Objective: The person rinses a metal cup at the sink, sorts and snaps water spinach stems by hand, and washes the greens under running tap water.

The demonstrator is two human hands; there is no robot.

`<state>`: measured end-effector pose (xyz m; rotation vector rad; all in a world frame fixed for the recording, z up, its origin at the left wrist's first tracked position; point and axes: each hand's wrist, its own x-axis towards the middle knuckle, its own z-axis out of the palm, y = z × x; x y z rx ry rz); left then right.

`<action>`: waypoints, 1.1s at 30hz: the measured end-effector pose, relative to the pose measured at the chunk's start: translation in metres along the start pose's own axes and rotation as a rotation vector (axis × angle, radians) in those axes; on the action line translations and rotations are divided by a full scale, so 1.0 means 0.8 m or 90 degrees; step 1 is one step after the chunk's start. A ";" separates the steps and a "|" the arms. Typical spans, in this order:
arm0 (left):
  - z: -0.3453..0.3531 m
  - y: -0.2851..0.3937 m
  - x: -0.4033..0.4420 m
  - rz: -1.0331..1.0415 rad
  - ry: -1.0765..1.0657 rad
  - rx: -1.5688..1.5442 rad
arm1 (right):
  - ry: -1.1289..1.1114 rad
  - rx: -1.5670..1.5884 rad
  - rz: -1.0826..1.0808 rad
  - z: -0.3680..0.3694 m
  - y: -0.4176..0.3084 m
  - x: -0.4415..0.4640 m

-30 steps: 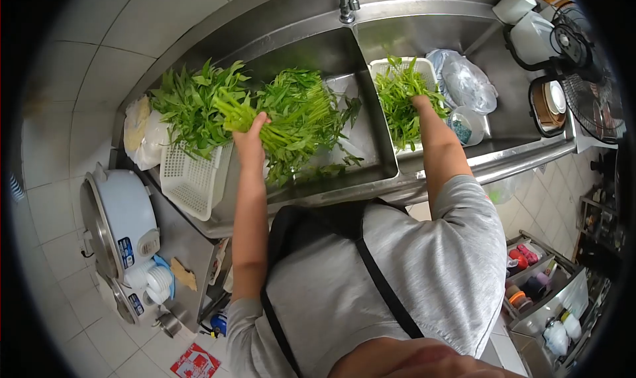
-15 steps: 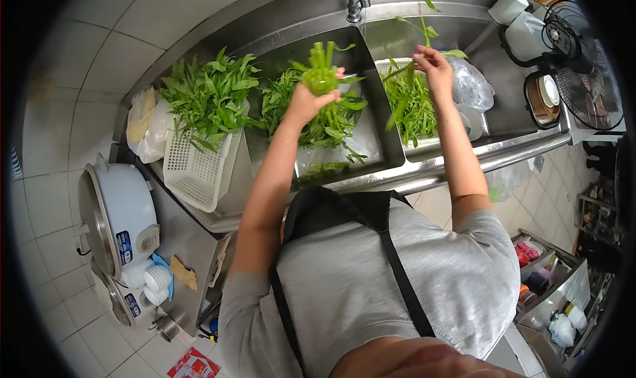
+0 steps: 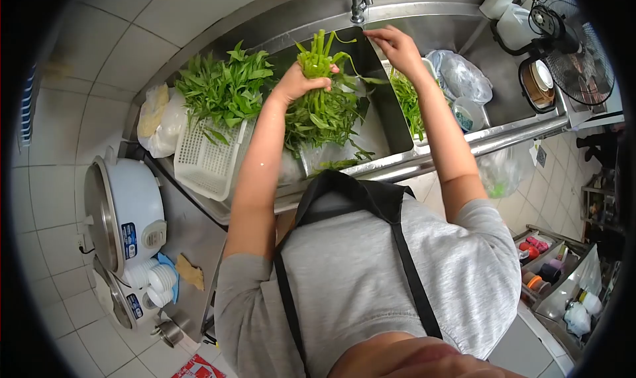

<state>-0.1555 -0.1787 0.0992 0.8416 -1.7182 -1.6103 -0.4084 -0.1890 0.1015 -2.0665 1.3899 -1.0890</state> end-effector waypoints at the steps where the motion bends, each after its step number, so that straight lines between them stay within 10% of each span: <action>1: -0.004 0.005 -0.005 -0.007 -0.011 0.009 | -0.050 0.032 -0.118 0.004 0.014 0.009; 4: -0.014 0.007 -0.013 -0.013 -0.048 -0.017 | -0.231 0.119 -0.304 0.026 0.021 0.022; 9: -0.027 0.000 -0.021 -0.018 -0.047 -0.012 | -0.474 0.223 -0.167 0.056 0.026 0.024; 30: 0.012 -0.067 0.003 -0.079 0.109 0.050 | 0.267 0.729 0.599 0.151 0.126 0.016; 33: 0.005 -0.070 -0.007 -0.079 0.153 0.023 | 0.131 0.753 0.482 0.120 0.139 0.004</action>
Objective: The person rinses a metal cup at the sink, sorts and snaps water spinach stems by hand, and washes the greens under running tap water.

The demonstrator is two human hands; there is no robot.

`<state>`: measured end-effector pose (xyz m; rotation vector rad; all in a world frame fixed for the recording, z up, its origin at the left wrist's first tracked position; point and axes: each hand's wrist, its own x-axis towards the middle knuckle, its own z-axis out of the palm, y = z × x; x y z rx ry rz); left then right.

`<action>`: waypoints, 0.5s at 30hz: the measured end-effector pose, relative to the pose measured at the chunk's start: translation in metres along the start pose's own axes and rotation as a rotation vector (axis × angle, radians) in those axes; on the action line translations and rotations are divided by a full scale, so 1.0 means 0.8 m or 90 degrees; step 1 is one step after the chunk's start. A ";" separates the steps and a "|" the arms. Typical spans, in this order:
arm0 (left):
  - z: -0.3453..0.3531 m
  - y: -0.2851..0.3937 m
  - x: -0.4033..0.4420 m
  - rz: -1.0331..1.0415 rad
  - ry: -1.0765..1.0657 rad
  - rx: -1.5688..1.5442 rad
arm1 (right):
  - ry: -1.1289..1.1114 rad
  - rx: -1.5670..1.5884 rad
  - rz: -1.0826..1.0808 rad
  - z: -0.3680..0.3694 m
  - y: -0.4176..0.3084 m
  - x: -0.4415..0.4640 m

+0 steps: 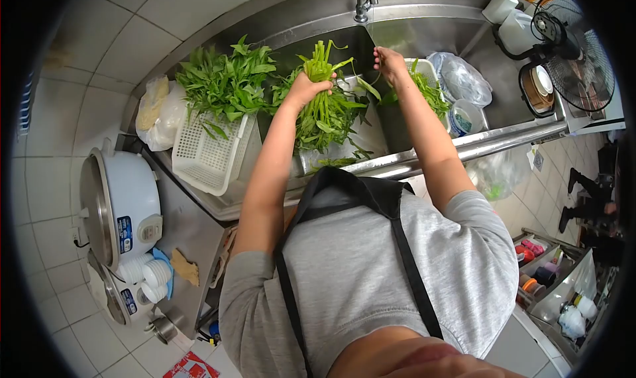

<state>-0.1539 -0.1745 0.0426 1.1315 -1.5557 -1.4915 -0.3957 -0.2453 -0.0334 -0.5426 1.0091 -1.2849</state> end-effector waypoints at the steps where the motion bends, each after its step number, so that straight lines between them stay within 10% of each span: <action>1: -0.002 -0.002 -0.002 0.004 0.015 -0.015 | -0.002 0.000 0.000 0.002 -0.005 -0.007; 5: -0.006 -0.003 -0.002 0.007 0.014 -0.056 | -0.231 -0.389 -0.081 0.019 -0.011 -0.034; 15: -0.002 -0.004 -0.003 0.005 0.009 -0.072 | -0.164 -0.143 -0.009 0.024 0.000 -0.025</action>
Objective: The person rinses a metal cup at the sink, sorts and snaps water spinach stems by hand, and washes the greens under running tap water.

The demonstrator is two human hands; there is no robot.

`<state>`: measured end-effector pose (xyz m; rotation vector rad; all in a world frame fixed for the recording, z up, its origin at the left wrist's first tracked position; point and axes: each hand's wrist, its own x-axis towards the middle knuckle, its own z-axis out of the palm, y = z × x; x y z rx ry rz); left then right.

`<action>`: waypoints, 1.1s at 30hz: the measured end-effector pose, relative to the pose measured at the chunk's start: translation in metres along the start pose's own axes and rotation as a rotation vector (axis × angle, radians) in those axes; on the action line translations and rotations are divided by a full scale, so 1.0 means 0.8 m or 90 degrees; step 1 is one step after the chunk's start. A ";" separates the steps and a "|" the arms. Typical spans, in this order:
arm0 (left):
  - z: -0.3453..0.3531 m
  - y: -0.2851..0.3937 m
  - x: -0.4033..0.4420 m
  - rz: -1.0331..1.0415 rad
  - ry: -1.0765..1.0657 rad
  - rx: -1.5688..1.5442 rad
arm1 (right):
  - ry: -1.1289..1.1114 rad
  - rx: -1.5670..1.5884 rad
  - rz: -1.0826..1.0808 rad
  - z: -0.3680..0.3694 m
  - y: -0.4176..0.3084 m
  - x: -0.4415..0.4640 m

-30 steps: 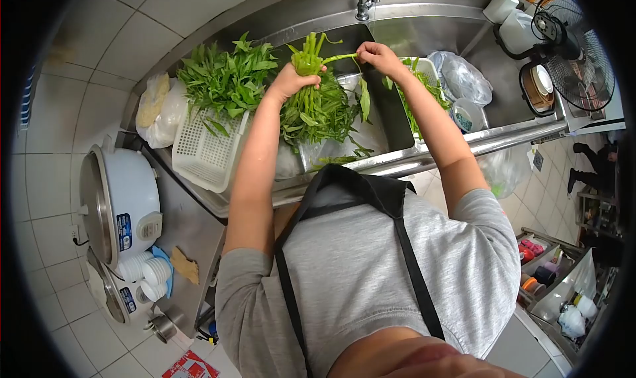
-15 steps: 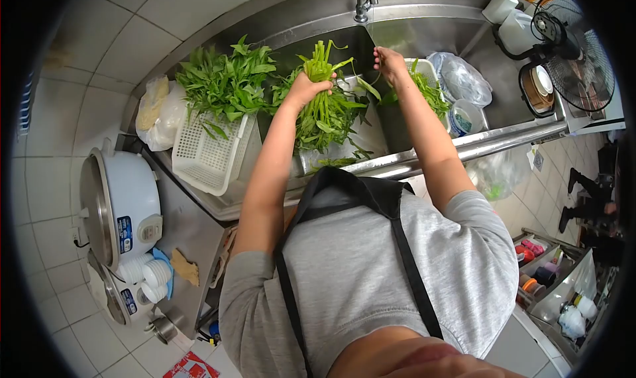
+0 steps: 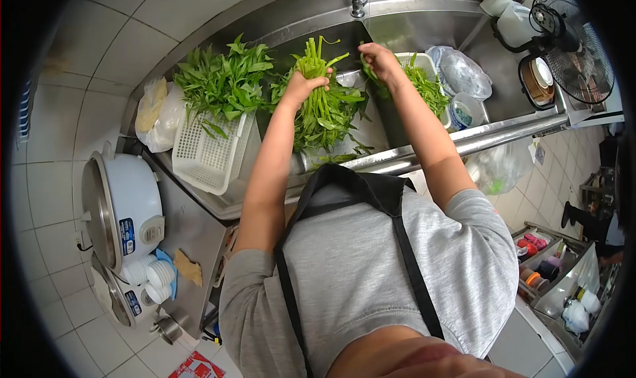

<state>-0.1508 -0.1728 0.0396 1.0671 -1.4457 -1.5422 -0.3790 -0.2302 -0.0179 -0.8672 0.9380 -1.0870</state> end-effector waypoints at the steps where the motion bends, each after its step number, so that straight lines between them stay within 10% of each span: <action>1: 0.001 0.000 -0.002 0.000 -0.001 0.000 | 0.042 0.103 -0.015 -0.010 -0.004 0.001; 4: -0.003 0.003 -0.002 -0.002 0.020 -0.009 | 0.038 0.159 -0.033 -0.022 -0.025 -0.007; 11: 0.003 0.017 0.006 0.004 -0.110 -0.007 | -0.184 -0.810 -0.309 0.035 -0.066 -0.044; 25: -0.024 0.030 0.001 0.164 0.027 -0.364 | 0.483 -0.709 -0.314 -0.168 -0.134 -0.110; 33: -0.029 0.036 -0.006 0.187 0.042 -0.473 | 0.316 -0.793 -0.125 -0.200 -0.057 -0.089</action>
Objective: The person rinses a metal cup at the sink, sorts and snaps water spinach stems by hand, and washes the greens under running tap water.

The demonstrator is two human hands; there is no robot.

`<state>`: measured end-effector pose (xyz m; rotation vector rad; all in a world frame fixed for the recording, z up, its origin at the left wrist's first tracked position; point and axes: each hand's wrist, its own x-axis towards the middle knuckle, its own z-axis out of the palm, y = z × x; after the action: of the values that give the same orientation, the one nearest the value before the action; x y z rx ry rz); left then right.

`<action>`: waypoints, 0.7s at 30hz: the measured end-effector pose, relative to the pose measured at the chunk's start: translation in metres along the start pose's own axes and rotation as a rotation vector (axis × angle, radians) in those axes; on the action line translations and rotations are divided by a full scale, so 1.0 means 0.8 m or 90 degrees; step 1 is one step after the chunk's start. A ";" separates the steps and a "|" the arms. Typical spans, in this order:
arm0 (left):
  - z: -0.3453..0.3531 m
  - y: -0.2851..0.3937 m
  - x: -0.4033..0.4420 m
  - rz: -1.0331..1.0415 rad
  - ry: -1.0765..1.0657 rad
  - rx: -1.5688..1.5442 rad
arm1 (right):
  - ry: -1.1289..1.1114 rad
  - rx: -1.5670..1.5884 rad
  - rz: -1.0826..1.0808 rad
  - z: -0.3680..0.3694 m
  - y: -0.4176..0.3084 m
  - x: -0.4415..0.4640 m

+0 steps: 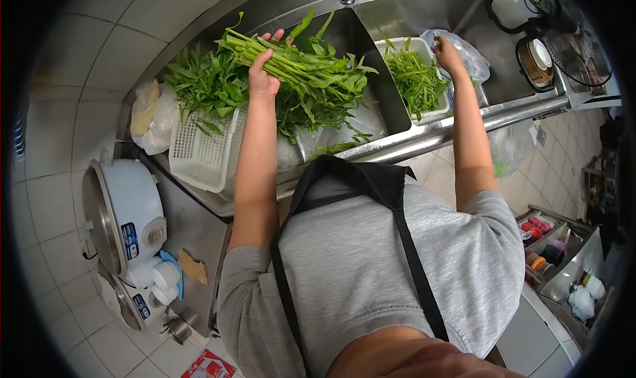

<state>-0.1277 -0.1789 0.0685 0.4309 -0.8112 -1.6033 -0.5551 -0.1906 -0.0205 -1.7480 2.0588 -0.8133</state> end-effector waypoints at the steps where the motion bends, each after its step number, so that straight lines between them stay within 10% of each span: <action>1: 0.001 0.001 0.000 0.009 0.026 0.000 | -0.003 0.002 0.000 0.002 -0.008 0.001; 10: -0.019 -0.008 0.015 0.037 0.234 0.019 | -0.238 0.394 -0.156 0.050 -0.140 -0.015; 21: -0.023 0.000 0.007 0.062 0.347 0.104 | -0.383 0.213 -0.273 0.065 -0.226 -0.008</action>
<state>-0.1163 -0.1892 0.0566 0.8861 -0.5335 -1.2442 -0.3805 -0.2119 0.0475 -1.9490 1.1173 -0.5898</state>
